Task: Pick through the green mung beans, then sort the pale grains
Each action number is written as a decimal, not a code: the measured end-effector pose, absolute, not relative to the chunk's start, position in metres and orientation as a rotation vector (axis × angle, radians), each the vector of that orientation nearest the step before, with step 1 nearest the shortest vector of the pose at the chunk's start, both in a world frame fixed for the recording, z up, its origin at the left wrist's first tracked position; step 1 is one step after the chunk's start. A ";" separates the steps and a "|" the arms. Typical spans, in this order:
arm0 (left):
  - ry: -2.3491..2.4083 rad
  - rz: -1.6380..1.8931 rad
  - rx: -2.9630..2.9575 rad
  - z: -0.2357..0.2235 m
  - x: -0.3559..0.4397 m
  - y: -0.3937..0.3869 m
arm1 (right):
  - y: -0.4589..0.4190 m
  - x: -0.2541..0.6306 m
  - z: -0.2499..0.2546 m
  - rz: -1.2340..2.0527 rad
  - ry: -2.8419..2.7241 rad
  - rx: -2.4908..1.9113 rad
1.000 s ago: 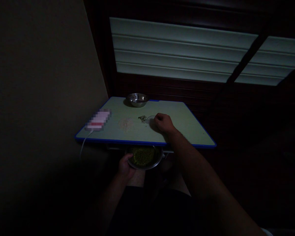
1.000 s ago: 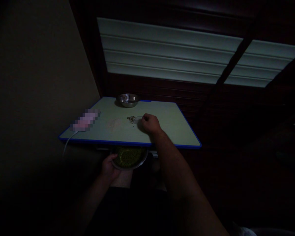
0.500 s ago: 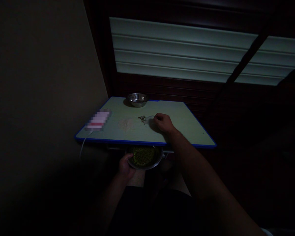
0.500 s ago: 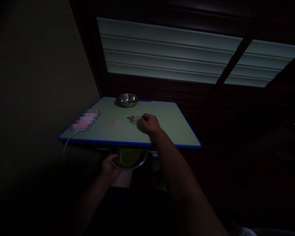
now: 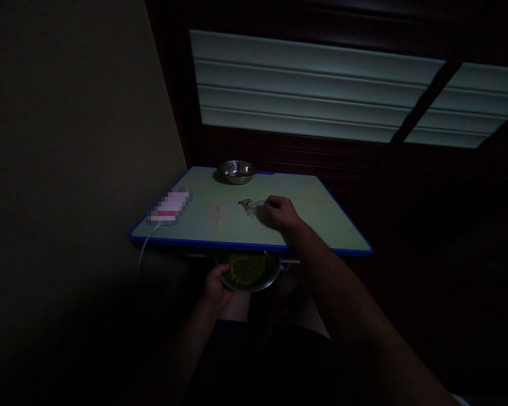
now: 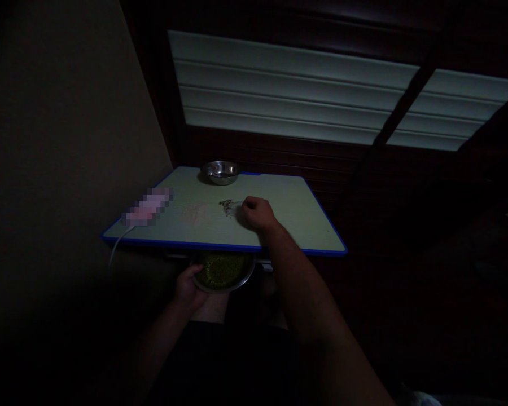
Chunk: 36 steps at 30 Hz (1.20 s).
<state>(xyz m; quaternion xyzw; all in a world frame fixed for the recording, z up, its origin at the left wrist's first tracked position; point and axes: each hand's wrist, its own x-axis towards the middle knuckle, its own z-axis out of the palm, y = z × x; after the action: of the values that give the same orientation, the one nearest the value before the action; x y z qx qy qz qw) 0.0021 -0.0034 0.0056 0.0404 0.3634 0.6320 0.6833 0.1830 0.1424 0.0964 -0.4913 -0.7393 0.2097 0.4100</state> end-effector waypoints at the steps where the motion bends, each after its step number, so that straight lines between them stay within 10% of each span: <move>1: 0.811 1.419 0.097 0.006 0.002 -0.003 | 0.142 0.183 0.097 0.538 -1.863 -1.233; 36: 0.786 1.433 0.083 0.004 0.003 -0.002 | 0.144 0.182 0.095 0.466 -1.893 -1.231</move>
<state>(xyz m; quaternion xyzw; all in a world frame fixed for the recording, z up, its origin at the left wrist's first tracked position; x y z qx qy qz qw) 0.0027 -0.0024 0.0040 0.0370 0.3507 0.6391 0.6836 0.1821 0.1437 0.0951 -0.4879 -0.7502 0.1848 0.4061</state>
